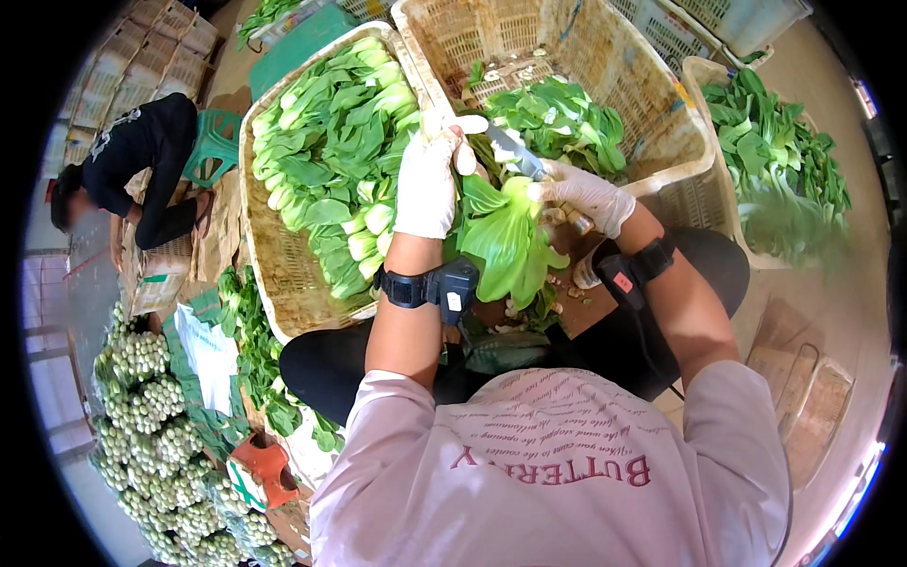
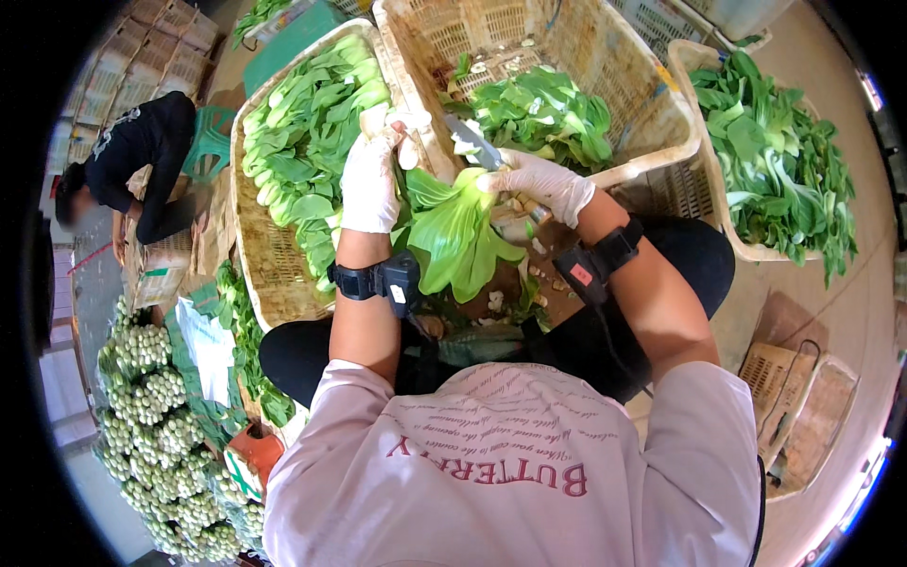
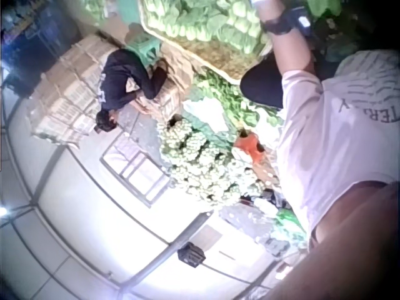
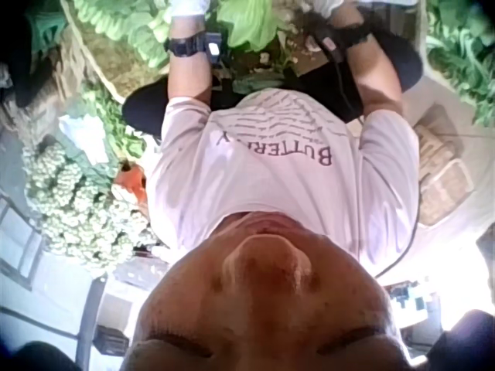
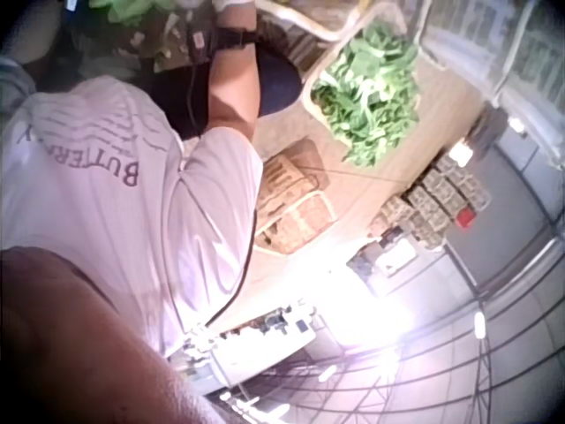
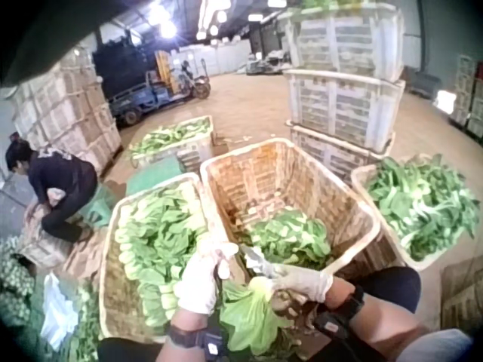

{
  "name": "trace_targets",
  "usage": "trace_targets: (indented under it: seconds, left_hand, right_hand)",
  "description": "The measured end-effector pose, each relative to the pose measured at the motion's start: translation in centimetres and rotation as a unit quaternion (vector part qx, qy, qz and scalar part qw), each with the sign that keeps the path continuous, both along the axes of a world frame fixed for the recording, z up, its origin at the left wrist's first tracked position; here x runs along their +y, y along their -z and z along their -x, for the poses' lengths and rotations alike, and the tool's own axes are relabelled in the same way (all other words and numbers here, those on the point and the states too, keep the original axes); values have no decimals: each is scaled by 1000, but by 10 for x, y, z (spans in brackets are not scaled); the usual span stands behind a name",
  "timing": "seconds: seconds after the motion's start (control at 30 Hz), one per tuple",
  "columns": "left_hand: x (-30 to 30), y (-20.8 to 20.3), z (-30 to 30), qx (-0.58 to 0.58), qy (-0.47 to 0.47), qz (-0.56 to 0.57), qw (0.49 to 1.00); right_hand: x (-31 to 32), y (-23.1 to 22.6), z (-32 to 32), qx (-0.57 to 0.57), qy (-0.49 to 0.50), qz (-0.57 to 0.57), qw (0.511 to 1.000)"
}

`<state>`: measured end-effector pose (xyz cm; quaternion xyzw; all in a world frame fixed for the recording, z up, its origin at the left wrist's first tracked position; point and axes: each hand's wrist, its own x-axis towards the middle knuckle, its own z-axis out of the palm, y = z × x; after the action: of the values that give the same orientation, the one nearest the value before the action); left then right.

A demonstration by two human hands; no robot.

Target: The person trims the root ends of bok choy with a knife and sorts them into plastic crates.

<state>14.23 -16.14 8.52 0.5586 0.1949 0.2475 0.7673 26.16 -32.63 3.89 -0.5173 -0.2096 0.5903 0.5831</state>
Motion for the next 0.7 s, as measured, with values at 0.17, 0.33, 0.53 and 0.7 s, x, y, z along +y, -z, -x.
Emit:
trace_targets:
  seconds: [0.17, 0.33, 0.53, 0.7]
  left_hand:
    - [10, 2, -6, -82, -47, 7, 995]
    - [55, 51, -47, -82, -140, 16, 987]
    - [41, 79, -45, 263, -189, -499, 804]
    - [-14, 45, -6, 155, 186, -241, 940]
  right_hand:
    - [-21, -26, -30, -59, 164, 62, 983]
    - [-40, -20, -64, -179, 369, -88, 908]
    - [-41, -40, -54, -127, 405, -163, 891]
    - [-11, -43, -25, -36, 406, -178, 896]
